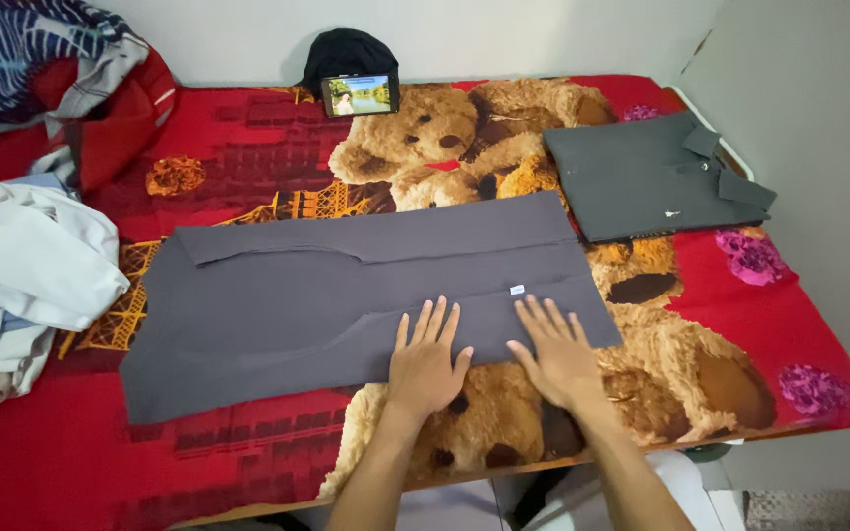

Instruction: The person picks up clothing items from a bed, spreads a grey shirt out, folds the sides and bottom, and smooths the folded item.

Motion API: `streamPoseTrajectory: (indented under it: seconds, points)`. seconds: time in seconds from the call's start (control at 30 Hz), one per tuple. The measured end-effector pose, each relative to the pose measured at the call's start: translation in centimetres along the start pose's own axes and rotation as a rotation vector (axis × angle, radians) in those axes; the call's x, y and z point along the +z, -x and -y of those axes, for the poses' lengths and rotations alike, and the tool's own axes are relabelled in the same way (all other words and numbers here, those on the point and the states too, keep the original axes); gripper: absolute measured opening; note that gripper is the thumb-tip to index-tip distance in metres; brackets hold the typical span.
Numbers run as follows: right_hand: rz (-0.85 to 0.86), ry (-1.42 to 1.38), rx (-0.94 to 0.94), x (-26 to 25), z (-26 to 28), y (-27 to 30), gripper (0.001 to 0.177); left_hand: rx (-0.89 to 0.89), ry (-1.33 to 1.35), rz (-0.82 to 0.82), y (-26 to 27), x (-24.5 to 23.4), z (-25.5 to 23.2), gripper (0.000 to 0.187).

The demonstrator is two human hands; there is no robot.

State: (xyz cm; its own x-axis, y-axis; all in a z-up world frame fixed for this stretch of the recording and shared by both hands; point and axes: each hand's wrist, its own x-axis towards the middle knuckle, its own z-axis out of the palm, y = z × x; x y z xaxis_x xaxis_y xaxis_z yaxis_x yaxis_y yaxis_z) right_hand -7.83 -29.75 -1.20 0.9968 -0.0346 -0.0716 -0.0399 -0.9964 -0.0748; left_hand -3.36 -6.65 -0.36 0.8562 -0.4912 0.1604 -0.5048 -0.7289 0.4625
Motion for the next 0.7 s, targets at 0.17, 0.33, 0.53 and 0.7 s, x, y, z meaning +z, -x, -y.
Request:
streamPoseTrajectory:
  seconds: [0.17, 0.33, 0.53, 0.7]
  points:
    - [-0.081, 0.144, 0.190, 1.1, -4.8, 0.7, 0.078, -0.001, -0.035, 0.011, 0.3, -0.4, 1.1, 0.069]
    - [-0.125, 0.004, 0.238, 1.3, -6.5, 1.3, 0.077, -0.036, -0.115, -0.011, 1.5, -2.5, 4.5, 0.069]
    - [-0.133, -0.063, 0.250, 1.6, -6.4, 0.8, 0.077, -0.135, -0.252, 0.072, 3.7, -5.5, 10.3, 0.073]
    - [-0.127, 0.001, 0.274, 1.9, -6.4, 1.0, 0.075, -0.227, -0.388, 0.002, 6.0, -7.9, 15.6, 0.072]
